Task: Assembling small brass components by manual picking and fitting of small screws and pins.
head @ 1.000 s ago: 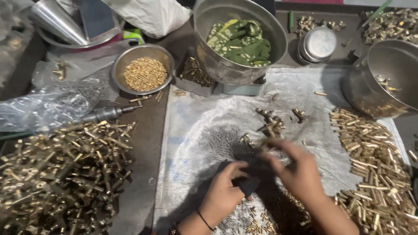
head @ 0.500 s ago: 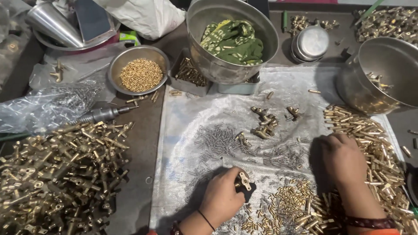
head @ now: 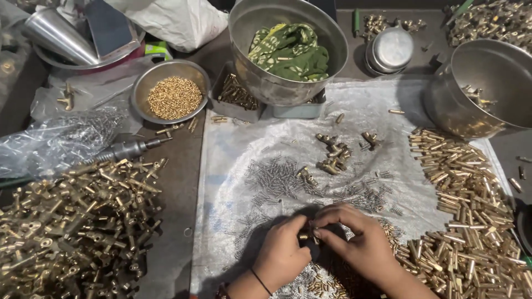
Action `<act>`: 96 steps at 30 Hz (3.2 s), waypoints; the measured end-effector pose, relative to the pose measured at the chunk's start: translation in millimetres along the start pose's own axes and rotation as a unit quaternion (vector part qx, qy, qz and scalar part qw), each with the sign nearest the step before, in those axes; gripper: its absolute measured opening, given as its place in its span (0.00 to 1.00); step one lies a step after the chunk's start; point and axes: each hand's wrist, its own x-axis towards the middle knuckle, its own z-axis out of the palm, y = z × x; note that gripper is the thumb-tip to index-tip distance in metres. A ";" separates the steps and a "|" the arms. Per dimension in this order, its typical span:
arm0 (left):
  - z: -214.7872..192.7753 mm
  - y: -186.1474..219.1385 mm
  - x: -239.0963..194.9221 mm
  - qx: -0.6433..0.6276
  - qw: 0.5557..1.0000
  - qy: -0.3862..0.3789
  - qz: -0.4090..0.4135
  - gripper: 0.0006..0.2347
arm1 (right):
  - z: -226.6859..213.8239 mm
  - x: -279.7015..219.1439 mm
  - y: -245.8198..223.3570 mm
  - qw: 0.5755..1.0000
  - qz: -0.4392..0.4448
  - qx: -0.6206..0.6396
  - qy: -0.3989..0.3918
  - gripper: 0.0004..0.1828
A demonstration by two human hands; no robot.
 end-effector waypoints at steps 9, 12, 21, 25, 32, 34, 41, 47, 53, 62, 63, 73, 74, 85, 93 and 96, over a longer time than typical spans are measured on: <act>4.4 -1.7 3.8 -0.121 0.983 -0.019 -0.137 0.11 | -50.0 10.8 30.0 0.977 -0.012 -0.200 0.078 0.12; -0.3 4.1 2.1 -0.113 0.981 -0.024 -0.154 0.11 | -121.6 3.4 90.4 0.883 0.042 -0.438 0.166 0.16; 1.1 4.5 5.5 -0.103 0.981 -0.047 -0.158 0.12 | -152.0 -10.8 104.0 0.853 0.219 -0.419 0.220 0.13; 3.0 4.1 4.7 -0.110 0.980 -0.072 -0.151 0.10 | -67.5 0.3 32.9 0.977 0.122 -0.160 0.073 0.12; 1.5 0.4 -0.5 -0.145 0.985 -0.073 -0.065 0.09 | -21.8 2.1 7.8 0.982 0.150 0.102 -0.051 0.11; 1.1 -1.2 1.2 -0.154 0.985 -0.068 -0.022 0.09 | -19.1 4.0 10.5 0.940 0.281 0.189 -0.029 0.12; 6.0 -10.6 -2.8 -0.195 0.973 -0.111 -0.047 0.09 | -18.2 -2.4 4.2 0.937 0.294 0.187 -0.036 0.12; 12.5 -28.0 0.4 -0.429 0.870 -0.170 -0.175 0.10 | -20.2 -7.0 -1.3 0.998 -0.011 0.004 -0.064 0.15; -8.9 -10.0 8.7 -0.373 0.893 -0.115 -0.225 0.09 | -25.4 -22.2 3.7 0.980 0.176 -0.058 -0.073 0.14; -4.4 -17.9 10.7 -0.429 0.865 -0.018 -0.258 0.13 | 4.7 -43.3 9.0 0.941 0.009 -0.268 -0.205 0.16; -5.9 -15.5 11.2 -0.422 0.870 -0.021 -0.254 0.13 | 6.1 -45.3 13.6 0.935 -0.032 -0.290 -0.202 0.17; -14.8 -0.9 13.1 -0.403 0.868 -0.017 -0.288 0.20 | 14.5 -45.4 19.1 0.897 -0.116 -0.362 -0.225 0.20; -13.8 -3.4 12.2 -0.403 0.869 -0.017 -0.287 0.20 | 9.2 -38.5 11.2 0.897 -0.117 -0.362 -0.225 0.20; 19.3 -61.4 9.0 -0.503 0.789 0.001 -0.351 0.09 | 15.6 1.5 -28.7 0.990 -0.031 -0.137 -0.015 0.09; 11.5 -35.7 8.4 -0.489 0.788 -0.008 -0.375 0.11 | 22.8 -1.3 -28.6 0.981 -0.087 -0.173 0.009 0.10; 17.3 -43.8 4.8 -0.490 0.786 -0.002 -0.376 0.10 | 23.6 -1.4 -26.8 0.979 -0.106 -0.172 0.002 0.11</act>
